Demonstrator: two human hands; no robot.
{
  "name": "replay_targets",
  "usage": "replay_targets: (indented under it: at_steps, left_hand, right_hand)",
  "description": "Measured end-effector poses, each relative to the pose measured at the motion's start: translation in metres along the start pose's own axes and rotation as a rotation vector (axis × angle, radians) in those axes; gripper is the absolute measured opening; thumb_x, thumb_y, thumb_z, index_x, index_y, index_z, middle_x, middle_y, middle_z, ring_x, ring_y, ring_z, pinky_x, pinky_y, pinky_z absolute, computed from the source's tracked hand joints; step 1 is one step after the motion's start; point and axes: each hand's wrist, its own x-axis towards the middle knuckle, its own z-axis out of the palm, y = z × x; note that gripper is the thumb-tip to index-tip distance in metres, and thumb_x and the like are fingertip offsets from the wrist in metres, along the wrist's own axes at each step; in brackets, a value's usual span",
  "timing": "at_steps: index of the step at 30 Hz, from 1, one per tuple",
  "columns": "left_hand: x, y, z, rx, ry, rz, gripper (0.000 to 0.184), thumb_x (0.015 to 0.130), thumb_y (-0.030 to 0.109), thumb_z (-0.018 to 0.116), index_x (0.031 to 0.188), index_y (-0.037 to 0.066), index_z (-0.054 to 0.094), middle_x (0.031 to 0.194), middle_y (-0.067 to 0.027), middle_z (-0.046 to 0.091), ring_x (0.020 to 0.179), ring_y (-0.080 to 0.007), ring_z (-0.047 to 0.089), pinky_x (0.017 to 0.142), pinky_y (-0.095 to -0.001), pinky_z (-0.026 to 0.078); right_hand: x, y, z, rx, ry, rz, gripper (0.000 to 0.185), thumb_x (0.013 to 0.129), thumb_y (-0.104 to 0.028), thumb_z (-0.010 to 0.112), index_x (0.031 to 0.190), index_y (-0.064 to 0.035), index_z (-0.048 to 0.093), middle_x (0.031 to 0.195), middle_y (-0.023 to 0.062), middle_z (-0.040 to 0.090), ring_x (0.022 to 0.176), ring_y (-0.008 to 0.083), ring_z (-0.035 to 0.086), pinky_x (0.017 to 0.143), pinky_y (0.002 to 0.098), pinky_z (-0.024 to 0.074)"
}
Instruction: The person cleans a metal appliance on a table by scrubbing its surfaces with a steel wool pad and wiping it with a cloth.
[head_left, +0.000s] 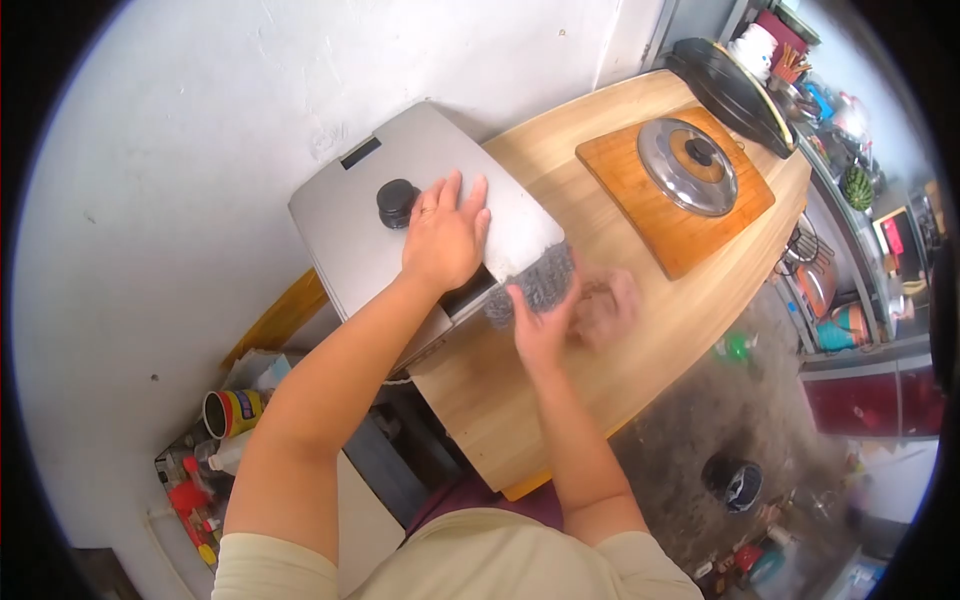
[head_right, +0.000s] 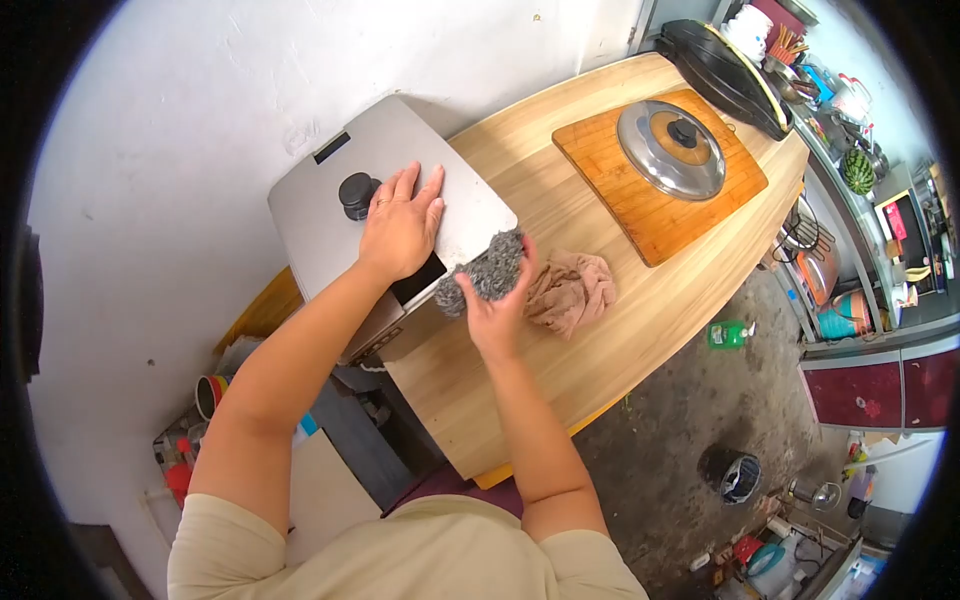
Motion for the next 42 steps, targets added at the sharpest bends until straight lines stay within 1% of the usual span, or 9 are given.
replay_targets:
  at_steps: [7,10,15,18,27,34,35,38,42]
  left_hand:
    - [0.000,0.000,-0.003,-0.120,-0.011,-0.009,0.044,0.094,0.020,0.042,0.136,0.006,0.041,0.143,-0.0199,0.036,0.132,-0.0359,0.032,0.110,-0.0446,0.025]
    - [0.001,-0.014,0.002,-0.278,0.078,-0.018,0.045,0.088,0.007,0.043,0.133,0.000,0.043,0.138,-0.0197,0.043,0.130,-0.0343,0.036,0.109,-0.0435,0.027]
    - [-0.001,-0.018,0.009,-0.413,0.193,0.024,0.050,0.077,-0.007,0.041,0.125,-0.002,0.051,0.128,-0.0209,0.053,0.125,-0.0342,0.044,0.107,-0.0420,0.032]
    - [0.001,-0.025,0.018,-0.450,0.220,0.018,0.050,0.076,-0.008,0.041,0.124,-0.001,0.052,0.128,-0.0214,0.053,0.123,-0.0350,0.046,0.107,-0.0418,0.032]
    - [-0.004,-0.022,0.015,-0.617,0.297,-0.005,0.046,0.075,-0.010,0.042,0.118,0.000,0.056,0.122,-0.0198,0.057,0.118,-0.0353,0.050,0.102,-0.0415,0.037]
    - [-0.004,-0.027,0.011,-0.720,0.328,-0.006,0.049,0.073,-0.013,0.041,0.118,0.002,0.056,0.121,-0.0201,0.057,0.118,-0.0353,0.049,0.105,-0.0414,0.036]
    - [-0.004,-0.028,0.010,-0.758,0.287,-0.004,0.046,0.083,-0.009,0.037,0.123,0.004,0.054,0.125,-0.0191,0.055,0.121,-0.0350,0.048,0.108,-0.0403,0.032]
    - [-0.003,-0.035,0.005,-0.886,0.252,0.040,0.047,0.079,-0.011,0.044,0.122,0.005,0.054,0.121,-0.0209,0.056,0.118,-0.0379,0.048,0.109,-0.0420,0.031]
    - [0.000,-0.053,-0.007,-1.161,-0.147,0.018,0.048,0.091,-0.001,0.036,0.138,0.008,0.042,0.144,-0.0148,0.038,0.136,-0.0246,0.032,0.113,-0.0337,0.020]
  right_hand:
    - [0.044,-0.032,-0.010,0.142,0.165,0.508,0.066,0.077,-0.017,0.078,0.125,0.0026,0.038,0.126,0.0158,0.046,0.112,0.0211,0.048,0.094,0.0359,0.0405]
    - [0.048,-0.042,-0.023,-0.041,-0.195,0.336,0.072,0.073,-0.018,0.081,0.125,0.0036,0.037,0.119,0.0153,0.047,0.112,0.0226,0.047,0.094,0.0363,0.0397]
    - [0.076,-0.056,0.003,-0.569,-0.304,0.059,0.063,0.063,-0.021,0.084,0.108,0.0016,0.046,0.111,0.0218,0.049,0.110,0.0380,0.043,0.093,0.0466,0.0368]
    - [0.088,-0.062,0.012,-0.805,-0.418,-0.043,0.066,0.061,-0.026,0.086,0.107,0.0017,0.047,0.112,0.0212,0.050,0.111,0.0370,0.043,0.093,0.0480,0.0366]
    - [0.107,-0.066,0.030,-0.880,-0.552,0.093,0.073,0.062,-0.029,0.086,0.116,0.0011,0.047,0.124,0.0210,0.045,0.115,0.0378,0.042,0.098,0.0435,0.0365]
    - [0.098,-0.050,0.000,-0.829,-0.594,-0.067,0.071,0.060,-0.031,0.086,0.113,0.0001,0.050,0.116,0.0210,0.049,0.108,0.0379,0.047,0.092,0.0449,0.0390]
    - [0.106,-0.044,0.010,-0.806,-0.608,-0.027,0.068,0.061,-0.032,0.086,0.111,-0.0005,0.052,0.115,0.0207,0.051,0.109,0.0366,0.047,0.094,0.0452,0.0373]
    - [0.114,-0.044,0.035,-0.883,-0.562,-0.025,0.067,0.061,-0.034,0.085,0.110,-0.0009,0.053,0.115,0.0204,0.051,0.108,0.0357,0.048,0.095,0.0451,0.0353]
    - [0.102,-0.039,0.004,-0.781,-0.669,0.018,0.068,0.064,-0.039,0.083,0.112,-0.0024,0.050,0.115,0.0179,0.051,0.112,0.0361,0.045,0.103,0.0509,0.0280]
